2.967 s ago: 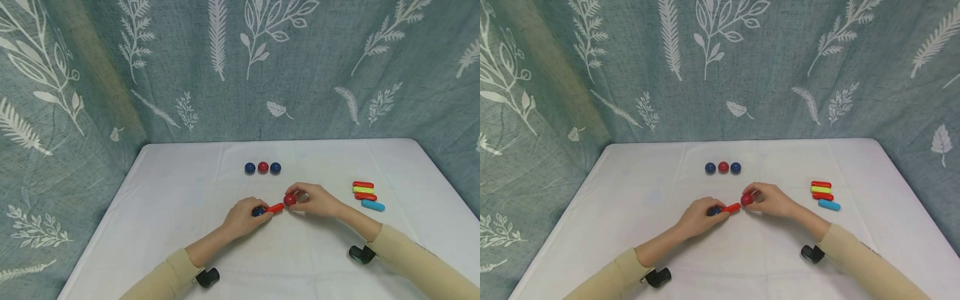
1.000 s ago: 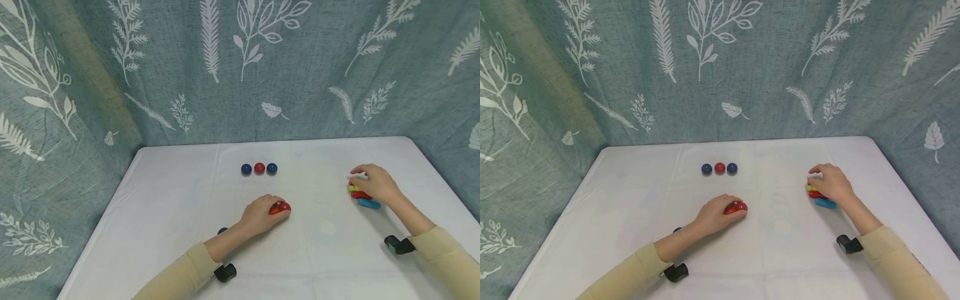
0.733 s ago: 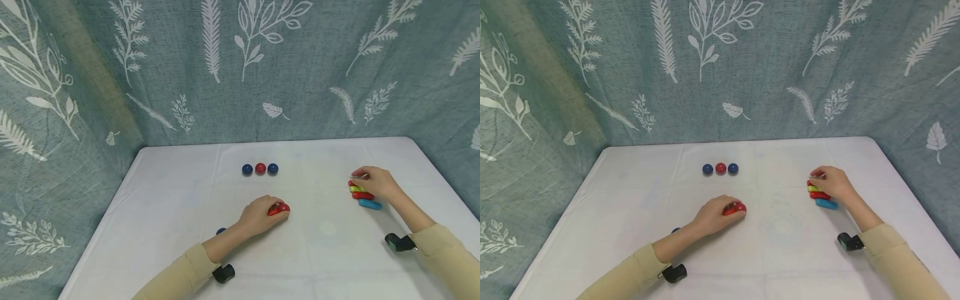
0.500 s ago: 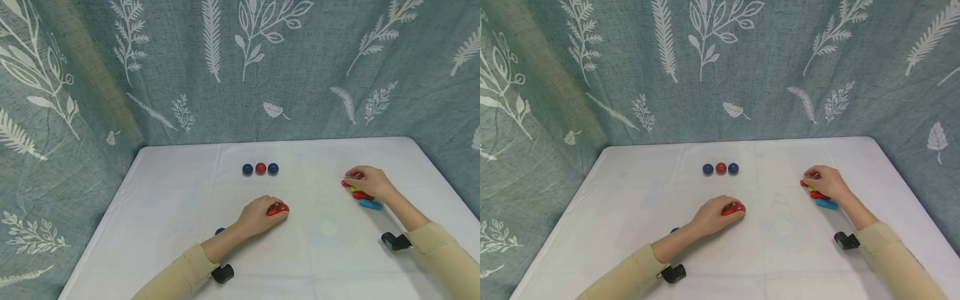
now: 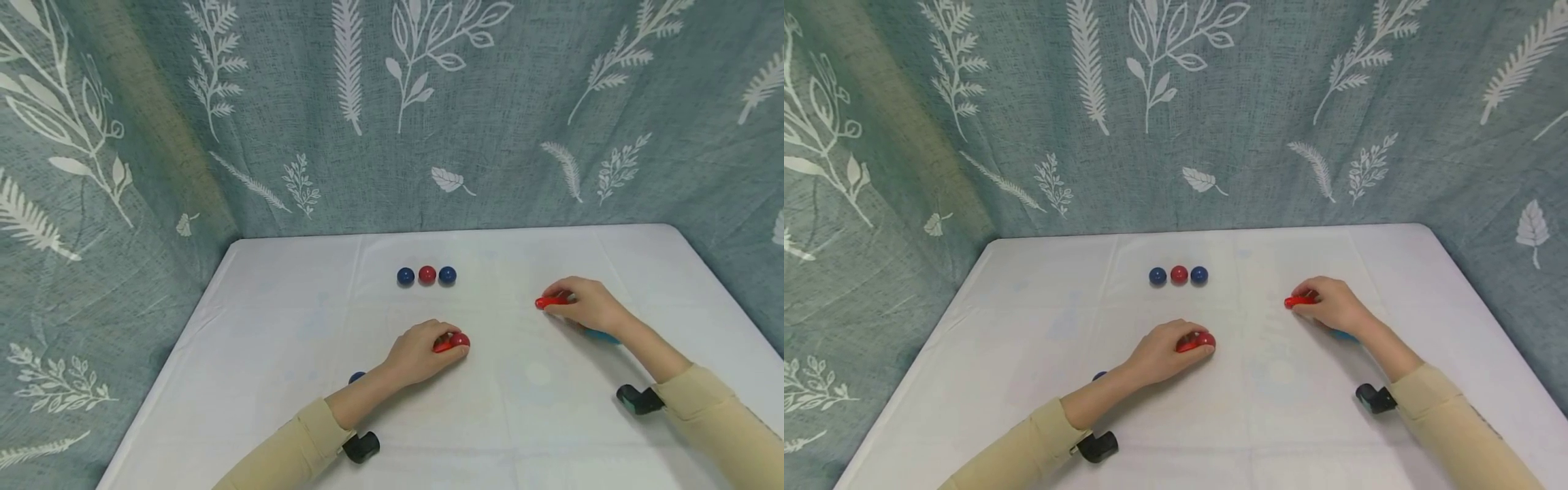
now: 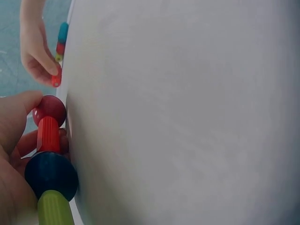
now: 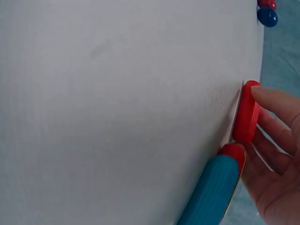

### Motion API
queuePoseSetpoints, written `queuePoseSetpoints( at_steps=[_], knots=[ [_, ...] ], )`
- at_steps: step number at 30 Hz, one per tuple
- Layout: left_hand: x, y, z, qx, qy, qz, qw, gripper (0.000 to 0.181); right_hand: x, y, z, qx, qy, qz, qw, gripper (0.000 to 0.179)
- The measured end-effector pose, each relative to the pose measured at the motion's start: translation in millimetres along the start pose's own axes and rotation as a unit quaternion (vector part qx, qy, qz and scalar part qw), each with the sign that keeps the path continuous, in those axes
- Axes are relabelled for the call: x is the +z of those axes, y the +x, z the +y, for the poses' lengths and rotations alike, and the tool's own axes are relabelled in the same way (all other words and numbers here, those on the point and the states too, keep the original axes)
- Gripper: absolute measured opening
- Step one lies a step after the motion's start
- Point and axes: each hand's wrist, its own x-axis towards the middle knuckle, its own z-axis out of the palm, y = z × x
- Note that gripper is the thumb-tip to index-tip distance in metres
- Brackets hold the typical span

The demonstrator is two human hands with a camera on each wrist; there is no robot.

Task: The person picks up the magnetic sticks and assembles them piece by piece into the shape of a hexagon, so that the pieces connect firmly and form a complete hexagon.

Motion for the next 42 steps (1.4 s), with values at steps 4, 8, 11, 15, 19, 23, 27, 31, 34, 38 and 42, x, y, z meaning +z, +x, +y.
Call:
queuePoseSetpoints(
  at_steps=[4,8,11,15,19,23,27,31,34,38,42],
  knots=[
    [-0.9,-0.3,-0.6,0.003,-0.004,0.002,1.0000,0.035,8,2.1,-5,-0.043,-0.020,0.008,0.9989,0.025],
    [-2.3,-0.8,0.2,0.002,-0.005,0.001,1.0000,0.035,16,2.6,-12,-0.074,-0.022,0.009,0.9970,0.021],
    [-3.4,-1.3,0.9,0.002,-0.004,0.002,1.0000,0.034,23,2.6,-20,-0.086,-0.013,0.004,0.9962,0.021],
    [-3.7,-1.9,1.1,0.002,-0.004,0.003,1.0000,0.034,35,2.7,-32,-0.091,-0.003,-0.010,0.9958,0.021],
    [-3.8,-2.7,1.4,0.001,-0.007,0.002,1.0000,0.034,45,2.1,-46,-0.087,0.009,-0.025,0.9959,0.021],
    [-3.5,-2.7,1.1,0.004,-0.005,0.005,1.0000,0.034,53,1.3,-58,-0.107,0.037,-0.034,0.9930,0.020],
    [-2.7,-2.4,0.3,0.005,-0.002,0.006,1.0000,0.034,60,0.6,-67,-0.128,0.060,-0.038,0.9893,0.020],
    [-2.2,-2.7,0.2,0.001,0.000,0.002,1.0000,0.034,65,0.7,-72,-0.145,0.066,-0.040,0.9864,0.022],
    [-2.0,-3.1,0.2,0.001,0.001,0.002,1.0000,0.034,67,0.7,-74,-0.152,0.063,-0.042,0.9854,0.022],
    [-1.7,-3.6,0.3,0.007,0.000,0.005,1.0000,0.034,69,0.3,-76,-0.150,0.058,-0.048,0.9859,0.022],
    [-2.0,-4.1,0.9,0.012,0.000,0.010,0.9999,0.033,70,0.5,-78,-0.157,0.054,-0.049,0.9850,0.022]
  ],
)
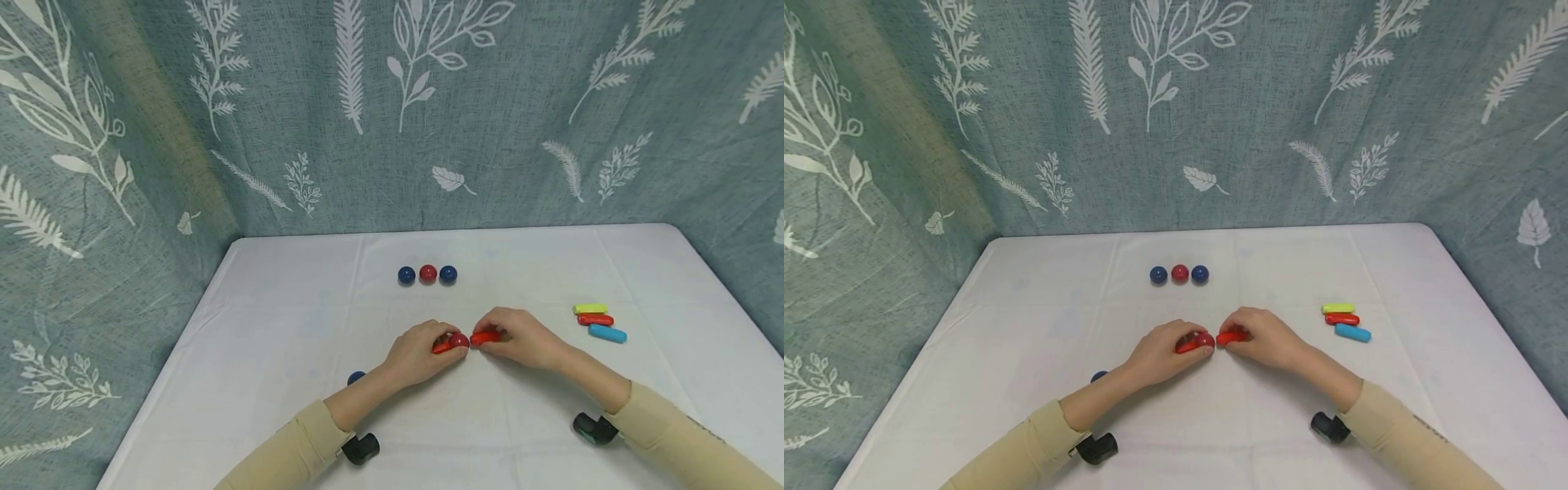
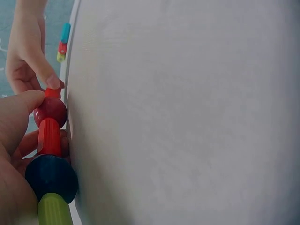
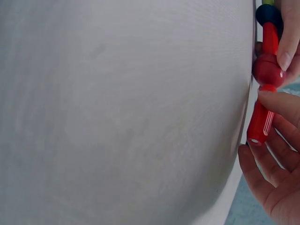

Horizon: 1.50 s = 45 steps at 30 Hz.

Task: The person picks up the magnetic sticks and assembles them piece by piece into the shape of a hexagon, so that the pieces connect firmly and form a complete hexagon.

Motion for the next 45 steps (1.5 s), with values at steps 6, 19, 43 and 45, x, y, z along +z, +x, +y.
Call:
queuePoseSetpoints(
  at_steps=[6,19,43,45],
  knots=[
    [1.4,-0.2,-0.3,0.001,0.002,0.002,1.0000,0.032,2,0.3,0,-0.007,-0.001,-0.004,1.0000,0.020],
    [-4.0,4.2,6.7,0.031,0.048,0.018,0.9982,0.035,5,-0.9,0,-0.009,0.020,-0.006,0.9997,0.026],
    [7.7,10.1,2.3,0.008,-0.019,-0.016,0.9997,0.024,-19,-12.8,11,0.040,-0.030,0.032,0.9982,0.024],
    [7.8,9.8,2.3,0.003,-0.019,-0.020,0.9996,0.025,-28,-18.4,17,0.060,-0.048,0.054,0.9956,0.023]
  ],
)
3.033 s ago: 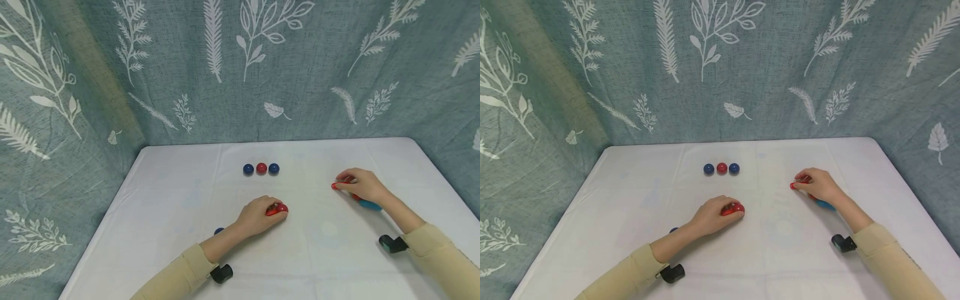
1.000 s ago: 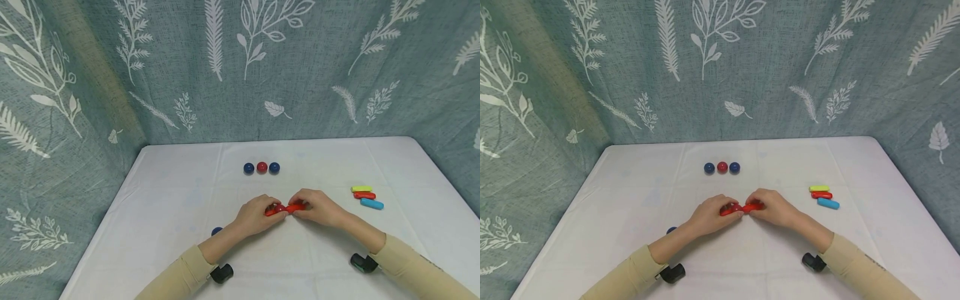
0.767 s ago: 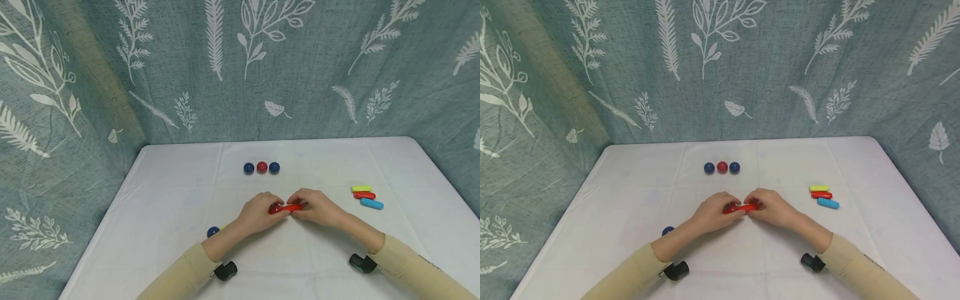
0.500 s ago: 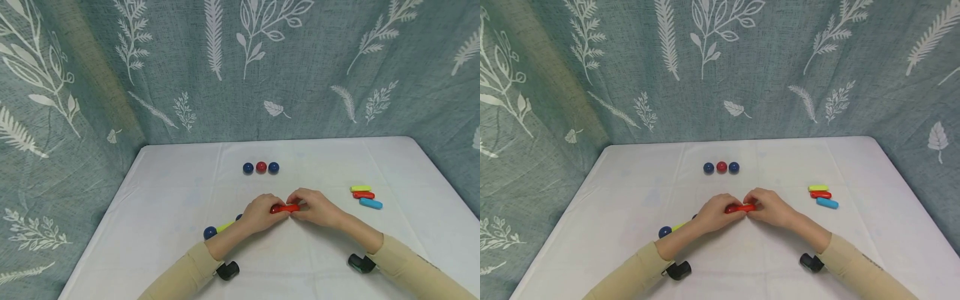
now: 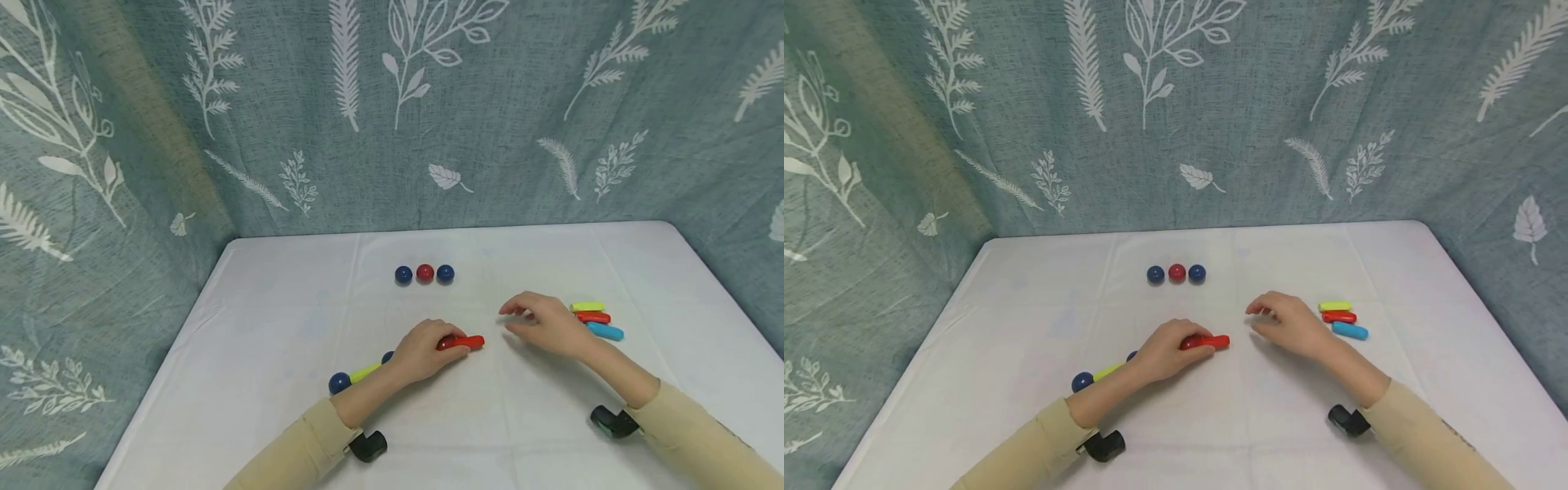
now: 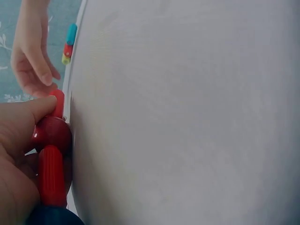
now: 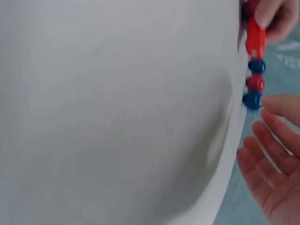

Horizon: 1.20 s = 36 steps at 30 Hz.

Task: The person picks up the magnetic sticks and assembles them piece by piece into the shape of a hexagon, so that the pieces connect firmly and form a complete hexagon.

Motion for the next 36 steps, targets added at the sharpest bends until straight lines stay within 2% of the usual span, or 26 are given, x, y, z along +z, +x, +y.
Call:
queuePoseSetpoints(
  at_steps=[5,8,14,19,27,32,36],
  knots=[
    [-0.7,-1.8,0.2,-0.003,-0.004,-0.002,1.0000,0.026,-20,-12.8,18,0.034,-0.033,0.049,0.9977,0.021],
    [-1.0,-2.5,0.2,-0.003,-0.006,-0.002,1.0000,0.026,-28,-19.5,28,0.051,-0.033,0.063,0.9961,0.020],
    [-1.7,-3.2,0.1,-0.004,-0.004,-0.003,1.0000,0.025,-29,-17.3,38,0.054,-0.014,0.079,0.9953,0.019],
    [-2.6,-3.9,1.1,-0.006,-0.004,-0.006,1.0000,0.025,-18,5.4,35,0.053,0.019,0.082,0.9950,0.021],
    [-2.9,-1.4,0.5,-0.007,-0.005,-0.010,0.9999,0.024,9,60.2,15,0.060,0.084,0.045,0.9936,0.030],
    [-2.3,-0.3,-0.2,-0.003,-0.002,-0.008,1.0000,0.023,24,89.7,5,0.044,0.111,0.036,0.9922,0.039],
    [-1.3,-0.3,-0.5,0.000,-0.002,-0.007,1.0000,0.024,32,105.8,0,0.026,0.108,0.023,0.9935,0.044]
  ],
)
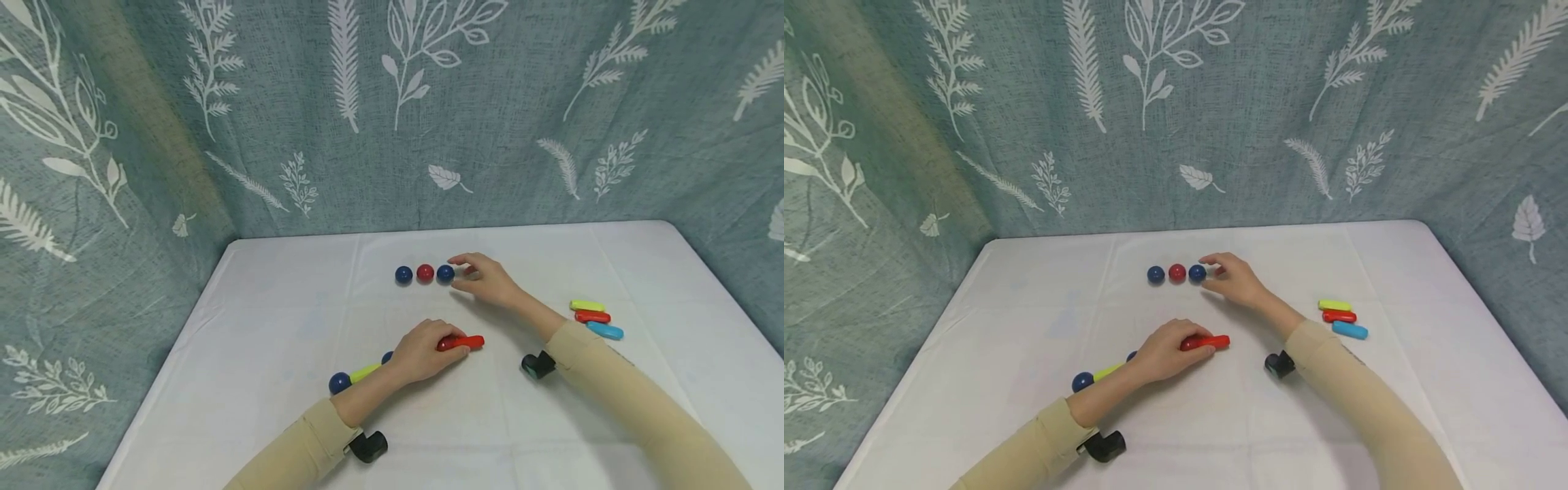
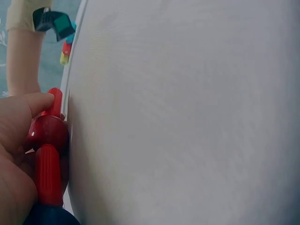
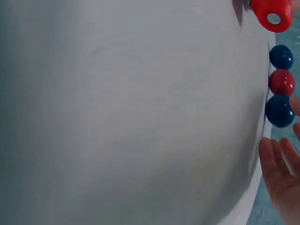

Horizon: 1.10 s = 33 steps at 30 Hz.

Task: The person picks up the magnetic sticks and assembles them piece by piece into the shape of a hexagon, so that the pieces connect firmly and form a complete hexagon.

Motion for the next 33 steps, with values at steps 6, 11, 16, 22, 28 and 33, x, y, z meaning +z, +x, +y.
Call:
queuePoseSetpoints(
  at_steps=[6,11,16,22,28,33],
  knots=[
    [0.8,-0.6,0.1,0.005,0.005,0.006,1.0000,0.024,9,12.5,-3,-0.010,-0.018,-0.014,0.9997,0.043],
    [2.0,-0.5,-0.8,0.007,0.009,0.008,0.9999,0.023,10,10.3,-3,-0.006,-0.027,-0.023,0.9994,0.041],
    [0.2,-1.9,-0.4,0.006,0.005,0.001,1.0000,0.025,6,-3.8,-3,-0.007,-0.031,-0.031,0.9990,0.042],
    [-2.7,-5.2,-1.7,0.015,-0.003,0.000,0.9999,0.026,-4,-32.5,-4,-0.009,-0.018,-0.047,0.9987,0.040],
    [-5.5,-7.0,-5.4,0.004,-0.010,0.007,0.9999,0.024,-13,-61.9,-4,-0.011,-0.008,-0.065,0.9978,0.039],
    [-8.1,-7.1,-8.8,0.008,-0.015,0.019,0.9997,0.023,-15,-78.4,-3,-0.021,-0.003,-0.078,0.9967,0.038]
  ],
)
